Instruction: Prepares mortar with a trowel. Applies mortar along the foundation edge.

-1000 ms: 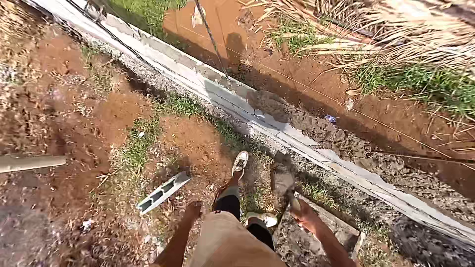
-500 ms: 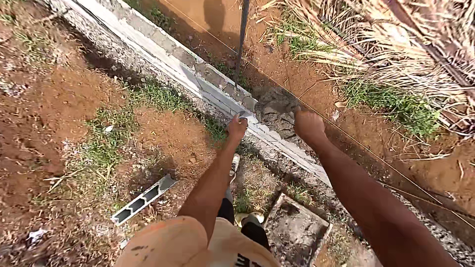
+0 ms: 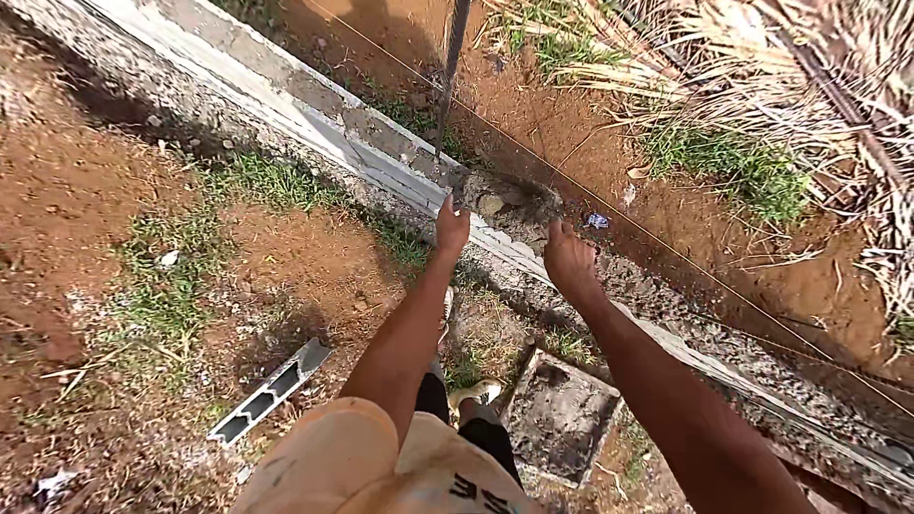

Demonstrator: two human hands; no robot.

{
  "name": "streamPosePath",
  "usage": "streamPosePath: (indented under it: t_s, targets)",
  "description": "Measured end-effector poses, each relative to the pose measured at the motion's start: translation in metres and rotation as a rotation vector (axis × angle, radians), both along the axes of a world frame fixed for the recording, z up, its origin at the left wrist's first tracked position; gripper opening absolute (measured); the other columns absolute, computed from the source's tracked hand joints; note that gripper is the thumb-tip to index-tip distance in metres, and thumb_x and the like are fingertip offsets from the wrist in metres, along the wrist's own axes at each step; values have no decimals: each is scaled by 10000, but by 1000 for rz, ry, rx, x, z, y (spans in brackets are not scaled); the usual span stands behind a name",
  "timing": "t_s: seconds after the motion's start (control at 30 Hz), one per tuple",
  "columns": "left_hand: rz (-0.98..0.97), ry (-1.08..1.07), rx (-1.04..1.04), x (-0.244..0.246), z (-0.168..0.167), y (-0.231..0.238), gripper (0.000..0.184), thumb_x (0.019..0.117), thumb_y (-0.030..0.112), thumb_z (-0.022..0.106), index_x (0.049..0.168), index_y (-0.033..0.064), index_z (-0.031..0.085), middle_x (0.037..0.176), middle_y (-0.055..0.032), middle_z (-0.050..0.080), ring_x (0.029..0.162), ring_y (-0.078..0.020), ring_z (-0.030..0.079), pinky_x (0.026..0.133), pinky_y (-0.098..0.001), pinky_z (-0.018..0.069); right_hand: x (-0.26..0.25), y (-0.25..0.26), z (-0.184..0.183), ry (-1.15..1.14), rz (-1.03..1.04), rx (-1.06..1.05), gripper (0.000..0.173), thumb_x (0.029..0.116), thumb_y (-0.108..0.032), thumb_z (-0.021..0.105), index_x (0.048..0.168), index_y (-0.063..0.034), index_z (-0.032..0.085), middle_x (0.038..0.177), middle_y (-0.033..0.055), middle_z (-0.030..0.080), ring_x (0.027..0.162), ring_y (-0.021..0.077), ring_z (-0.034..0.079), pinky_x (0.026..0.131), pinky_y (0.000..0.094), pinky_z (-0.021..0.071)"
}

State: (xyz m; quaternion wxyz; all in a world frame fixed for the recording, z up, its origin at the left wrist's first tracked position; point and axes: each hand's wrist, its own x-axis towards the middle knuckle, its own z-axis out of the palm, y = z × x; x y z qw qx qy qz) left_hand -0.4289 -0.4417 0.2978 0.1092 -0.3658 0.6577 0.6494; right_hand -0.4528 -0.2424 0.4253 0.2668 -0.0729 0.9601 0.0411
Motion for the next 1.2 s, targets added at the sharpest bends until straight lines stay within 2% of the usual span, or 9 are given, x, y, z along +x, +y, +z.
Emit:
streamPosePath:
  t_s: [0.2, 0.33, 0.43, 0.53, 0.67, 0.77, 0.87, 1.0, 1.2]
  targets:
    - [-69, 10, -62, 16, 1, -14, 449, 1058, 192, 511, 1495, 92, 488, 1345, -172, 640, 1189, -316, 648, 986, -546, 535, 5, 5, 12, -31, -24, 38, 427, 1031, -84, 511, 1453, -37, 474, 1329, 275, 601, 958, 496, 692, 752, 674, 548]
    - [-71, -78, -95, 53, -8, -23, 491, 1061, 199, 532, 1525, 59, 447, 1396, -234, 591, 1244, -367, 614, 1031, -577, 507, 17, 10, 9, -40, -51, -8, 439, 1012, -44, 527, 1446, -31, 466, 1294, 291, 609, 932, 509, 691, 738, 674, 547]
    - [-134, -187, -142, 98, -28, -40, 491, 1074, 217, 512, 1525, 37, 442, 1427, -263, 561, 1279, -399, 590, 1068, -600, 479, 27, 14, 18, -12, -68, -53, 434, 974, -11, 580, 1400, -40, 500, 1288, 272, 614, 920, 506, 688, 699, 671, 547]
    - [-154, -316, -139, 161, -49, -55, 449, 1082, 214, 498, 1493, 32, 473, 1335, -262, 613, 1135, -371, 666, 968, -549, 553, 42, 27, 20, -5, -106, -97, 420, 981, -26, 580, 1395, -40, 512, 1250, 272, 633, 895, 503, 689, 681, 664, 550]
    - [-209, -519, -185, 243, -52, -73, 408, 1088, 193, 467, 1440, -8, 503, 1327, -284, 599, 1115, -388, 661, 931, -549, 563, 67, 39, 24, 45, -217, -152, 422, 990, -63, 580, 1407, -49, 516, 1268, 244, 642, 906, 465, 707, 693, 635, 570]
    - [-288, -636, -286, 281, -29, -68, 411, 1086, 225, 489, 1414, -16, 545, 1338, -304, 592, 1195, -431, 614, 996, -599, 507, 113, 62, 18, 71, -298, -304, 401, 996, -120, 594, 1390, -59, 557, 1298, 200, 652, 976, 407, 720, 771, 591, 591]
    - [-257, -608, -254, 306, -24, -53, 427, 1087, 223, 492, 1443, -12, 510, 1331, -307, 586, 1111, -414, 646, 931, -567, 545, 174, 96, 1, -225, -391, -419, 444, 1054, -203, 509, 1479, -76, 500, 1439, 201, 577, 1215, 408, 640, 975, 609, 529]
    - [-270, -519, -207, 307, -18, -14, 472, 1085, 237, 455, 1491, -4, 437, 1373, -299, 534, 1106, -390, 620, 910, -549, 540, 271, 145, -24, -566, -560, -525, 435, 1026, -288, 582, 1392, -57, 537, 1248, 262, 663, 1155, 475, 647, 941, 698, 501]
    - [-363, -346, -236, 285, 5, 95, 453, 1099, 176, 434, 1507, -16, 392, 1345, -271, 534, 1019, -308, 620, 876, -459, 549, 419, 235, -72, -584, -1024, -691, 568, 1043, -393, 563, 1476, -32, 491, 1307, 293, 629, 1231, 466, 610, 1033, 667, 466]
